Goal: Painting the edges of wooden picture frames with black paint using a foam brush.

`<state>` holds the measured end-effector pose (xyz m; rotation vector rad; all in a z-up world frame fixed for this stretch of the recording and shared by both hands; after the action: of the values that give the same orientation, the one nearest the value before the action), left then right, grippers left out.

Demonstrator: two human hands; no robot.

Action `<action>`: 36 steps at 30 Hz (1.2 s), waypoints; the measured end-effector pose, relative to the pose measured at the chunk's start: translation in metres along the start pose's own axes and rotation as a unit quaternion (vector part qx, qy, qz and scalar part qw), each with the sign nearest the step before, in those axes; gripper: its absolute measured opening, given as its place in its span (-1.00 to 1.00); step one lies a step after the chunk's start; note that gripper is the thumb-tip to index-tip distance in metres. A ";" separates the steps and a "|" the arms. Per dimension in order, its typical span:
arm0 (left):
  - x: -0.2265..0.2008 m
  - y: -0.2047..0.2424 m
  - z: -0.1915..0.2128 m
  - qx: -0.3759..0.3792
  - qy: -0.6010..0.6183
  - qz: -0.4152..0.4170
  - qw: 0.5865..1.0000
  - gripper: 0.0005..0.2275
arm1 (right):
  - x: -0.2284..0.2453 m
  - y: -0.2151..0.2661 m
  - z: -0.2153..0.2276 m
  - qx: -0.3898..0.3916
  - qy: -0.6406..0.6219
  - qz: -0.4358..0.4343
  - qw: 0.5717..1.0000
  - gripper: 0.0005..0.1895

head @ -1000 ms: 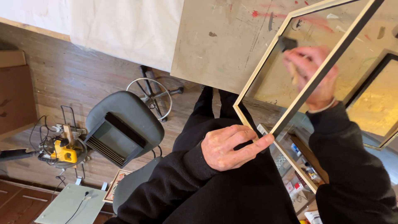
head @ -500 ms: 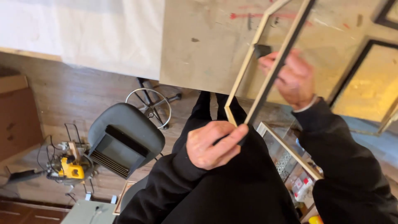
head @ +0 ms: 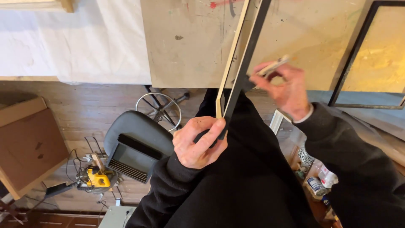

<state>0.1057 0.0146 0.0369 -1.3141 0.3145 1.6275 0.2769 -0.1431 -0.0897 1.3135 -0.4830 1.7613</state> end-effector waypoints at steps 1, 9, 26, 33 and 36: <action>-0.001 0.000 -0.002 0.002 0.001 -0.001 1.000 -0.59 | 0.003 0.004 -0.003 -0.002 0.000 -0.001 1.000 -0.80; -0.002 0.001 0.000 -0.013 -0.013 0.005 1.000 -0.59 | -0.015 0.015 -0.035 0.045 -0.012 -0.049 0.998 -0.79; -0.008 -0.015 0.003 -0.007 -0.035 0.000 0.999 -0.60 | -0.040 -0.085 0.064 -0.123 0.071 0.133 0.981 -0.82; -0.029 -0.072 0.012 0.037 -0.022 0.029 0.999 -0.58 | -0.017 -0.047 0.071 -0.123 0.022 0.159 0.979 -0.89; -0.040 -0.109 0.014 0.096 0.015 0.089 0.991 -0.54 | 0.004 -0.032 0.066 -0.122 0.021 0.128 0.984 -0.88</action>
<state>0.1816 0.0560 0.1153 -1.1922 0.6065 1.6789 0.3410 -0.1716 -0.0674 1.0766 -0.8452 1.8644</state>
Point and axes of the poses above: each hand's wrist, its own y-axis away from the middle knuckle, its own z-axis out of the back of the hand, x = y × z, the point moved 8 cm from there along -y, towards the middle knuckle, and after that the axes turned 11 degrees about -x, right-handed, at the moved point
